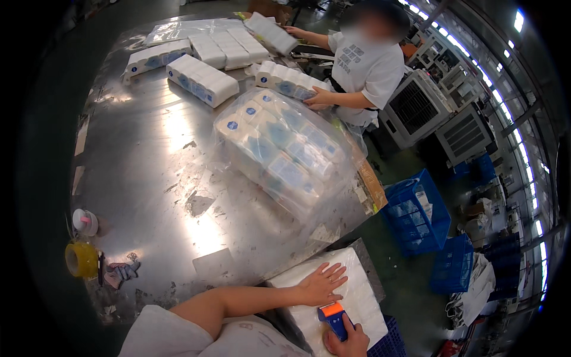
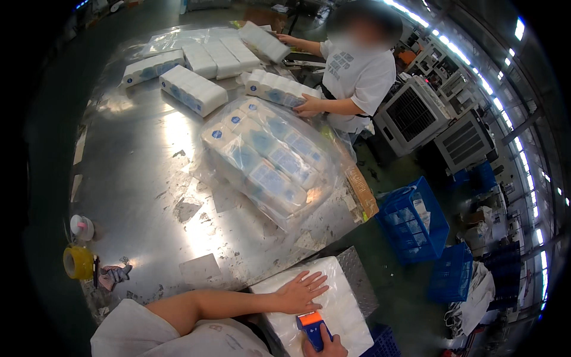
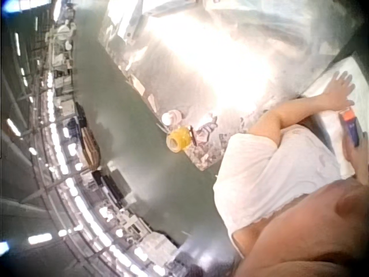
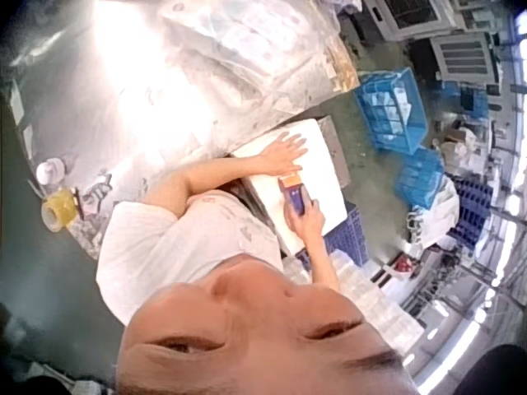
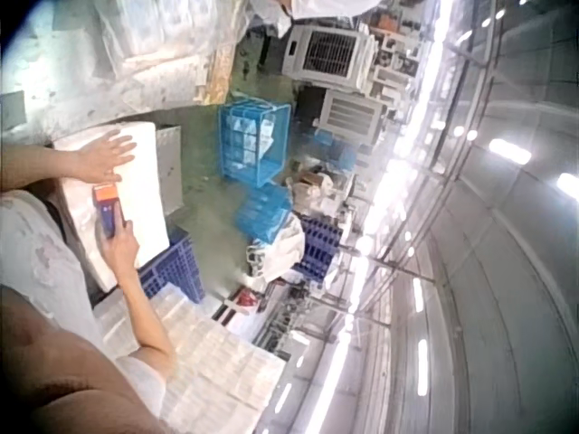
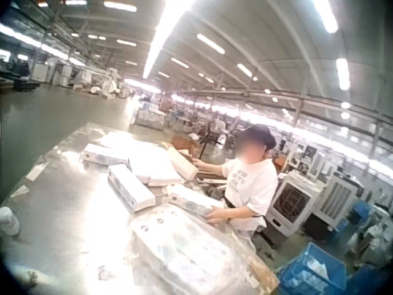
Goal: The person packs product bundles into large plastic bags, seals them using a tape dispenser, and stacks the finished bags onto a blue pallet.
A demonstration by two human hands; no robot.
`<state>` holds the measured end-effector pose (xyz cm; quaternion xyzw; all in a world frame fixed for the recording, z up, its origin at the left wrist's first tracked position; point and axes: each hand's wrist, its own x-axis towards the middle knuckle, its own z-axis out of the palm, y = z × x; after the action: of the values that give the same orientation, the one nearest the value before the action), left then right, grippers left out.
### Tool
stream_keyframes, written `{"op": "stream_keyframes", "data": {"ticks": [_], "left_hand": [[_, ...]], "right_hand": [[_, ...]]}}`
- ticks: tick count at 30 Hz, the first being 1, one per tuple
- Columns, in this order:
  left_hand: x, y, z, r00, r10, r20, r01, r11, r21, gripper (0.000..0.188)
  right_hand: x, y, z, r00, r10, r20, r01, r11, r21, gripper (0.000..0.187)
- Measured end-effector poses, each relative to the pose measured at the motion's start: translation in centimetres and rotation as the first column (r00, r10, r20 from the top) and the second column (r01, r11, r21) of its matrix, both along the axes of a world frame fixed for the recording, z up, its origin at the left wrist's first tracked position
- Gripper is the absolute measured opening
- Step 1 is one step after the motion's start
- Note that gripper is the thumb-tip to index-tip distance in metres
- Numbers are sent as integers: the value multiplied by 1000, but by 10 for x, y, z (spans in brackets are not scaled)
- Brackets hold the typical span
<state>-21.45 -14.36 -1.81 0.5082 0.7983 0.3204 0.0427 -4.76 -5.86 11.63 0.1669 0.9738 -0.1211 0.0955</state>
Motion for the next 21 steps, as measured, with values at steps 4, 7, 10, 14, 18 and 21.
{"op": "stream_keyframes", "data": {"ticks": [4,7,10,14,18,21], "left_hand": [[4,18,6,997,57,-42,-60,995,-77,59],[6,40,1,982,110,-154,-118,992,-46,58],[2,42,-3,981,132,-141,-142,988,-60,56],[1,37,-10,955,201,-219,-219,974,-60,54],[-5,44,-10,957,156,-245,-188,975,-115,54],[-3,45,-5,949,125,-289,-172,975,-143,53]], "right_hand": [[-13,-3,13,996,-50,74,52,998,-21,58],[13,12,-10,997,-39,65,36,998,48,63],[17,27,-7,999,46,5,-46,999,4,63],[44,37,13,973,230,-22,-228,971,67,62],[120,76,43,974,225,-22,-223,972,69,67],[232,113,48,985,151,81,-161,978,131,68]]}}
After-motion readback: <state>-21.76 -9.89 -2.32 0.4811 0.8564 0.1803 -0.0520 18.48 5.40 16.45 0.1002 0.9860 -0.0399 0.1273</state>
